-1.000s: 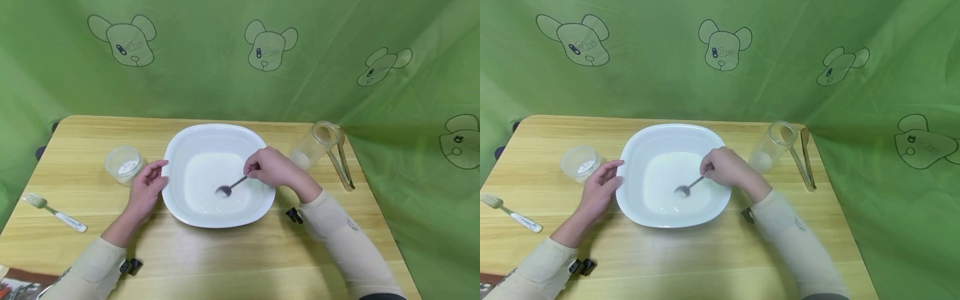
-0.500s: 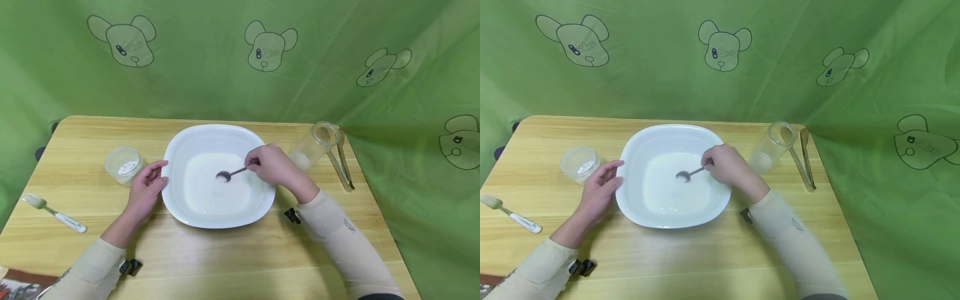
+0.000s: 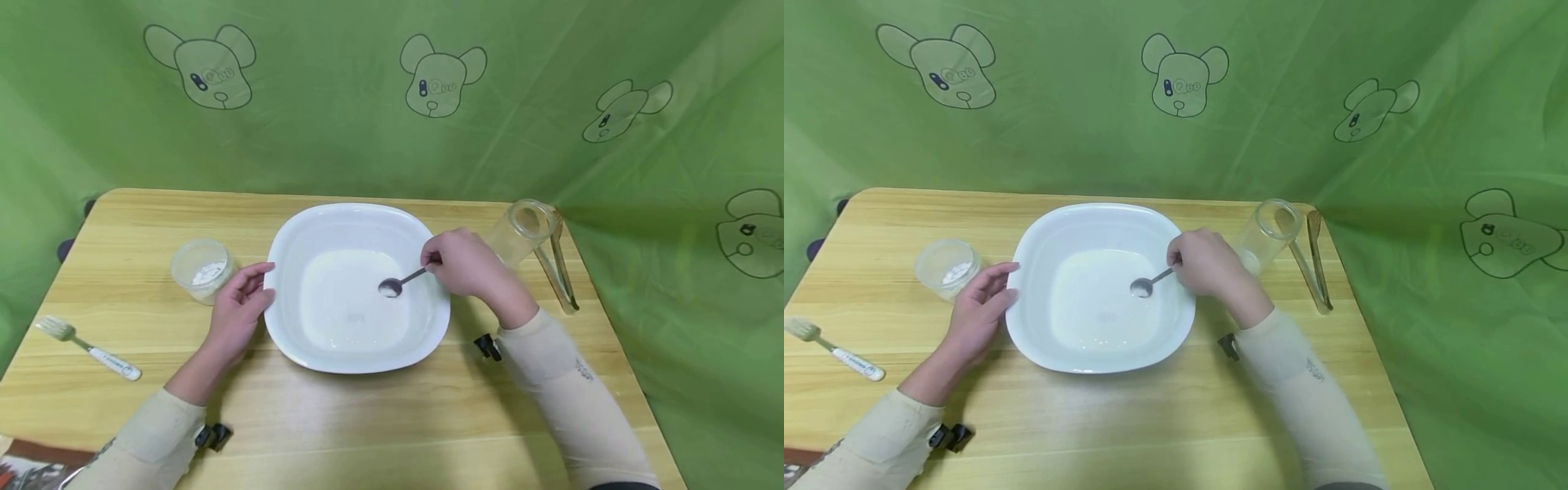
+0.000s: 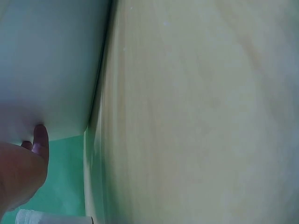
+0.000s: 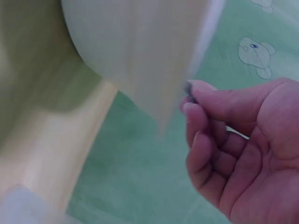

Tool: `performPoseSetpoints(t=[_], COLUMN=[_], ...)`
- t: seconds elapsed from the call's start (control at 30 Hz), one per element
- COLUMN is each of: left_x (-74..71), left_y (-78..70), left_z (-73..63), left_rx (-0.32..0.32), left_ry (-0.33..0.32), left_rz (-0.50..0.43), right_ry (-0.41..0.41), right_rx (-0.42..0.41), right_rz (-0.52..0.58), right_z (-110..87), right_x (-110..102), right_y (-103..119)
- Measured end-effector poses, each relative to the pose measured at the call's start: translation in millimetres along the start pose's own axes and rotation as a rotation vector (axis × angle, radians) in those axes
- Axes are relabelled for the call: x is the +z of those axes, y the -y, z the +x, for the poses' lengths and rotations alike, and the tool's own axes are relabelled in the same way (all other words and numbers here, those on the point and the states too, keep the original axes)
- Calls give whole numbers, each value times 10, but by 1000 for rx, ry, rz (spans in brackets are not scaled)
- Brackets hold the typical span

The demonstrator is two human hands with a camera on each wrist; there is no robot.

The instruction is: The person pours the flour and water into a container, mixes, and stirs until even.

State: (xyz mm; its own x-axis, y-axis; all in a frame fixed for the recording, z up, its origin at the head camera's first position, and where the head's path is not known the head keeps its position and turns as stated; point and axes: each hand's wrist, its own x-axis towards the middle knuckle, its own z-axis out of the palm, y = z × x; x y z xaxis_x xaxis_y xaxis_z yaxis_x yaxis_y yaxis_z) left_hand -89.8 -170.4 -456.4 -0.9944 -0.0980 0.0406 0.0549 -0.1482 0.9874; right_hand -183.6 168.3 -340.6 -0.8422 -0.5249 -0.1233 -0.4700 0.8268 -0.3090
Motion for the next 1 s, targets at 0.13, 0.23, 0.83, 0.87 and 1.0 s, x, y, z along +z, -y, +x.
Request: performPoseSetpoints(t=[0.13, 0.23, 0.83, 0.87, 1.0], left_x=[5, 10, 1, 1, -3], left_y=[-3, -18, 19, 21, 19], left_z=[-2, -4, 4, 3, 3], left_rx=[-6, -10, -7, -6, -5], left_ry=[-2, -8, -7, -6, -3], left_rz=[-5, -5, 16, 13, 1], right_ry=[20, 112, -85, -87, 27], right_rx=[-83, -151, 35, 13, -102], right_rz=[91, 143, -83, -53, 92], right_z=[39, 30, 55, 72, 100], right_x=[118, 117, 78, 108, 158], right_y=[25, 57, 33, 42, 64])
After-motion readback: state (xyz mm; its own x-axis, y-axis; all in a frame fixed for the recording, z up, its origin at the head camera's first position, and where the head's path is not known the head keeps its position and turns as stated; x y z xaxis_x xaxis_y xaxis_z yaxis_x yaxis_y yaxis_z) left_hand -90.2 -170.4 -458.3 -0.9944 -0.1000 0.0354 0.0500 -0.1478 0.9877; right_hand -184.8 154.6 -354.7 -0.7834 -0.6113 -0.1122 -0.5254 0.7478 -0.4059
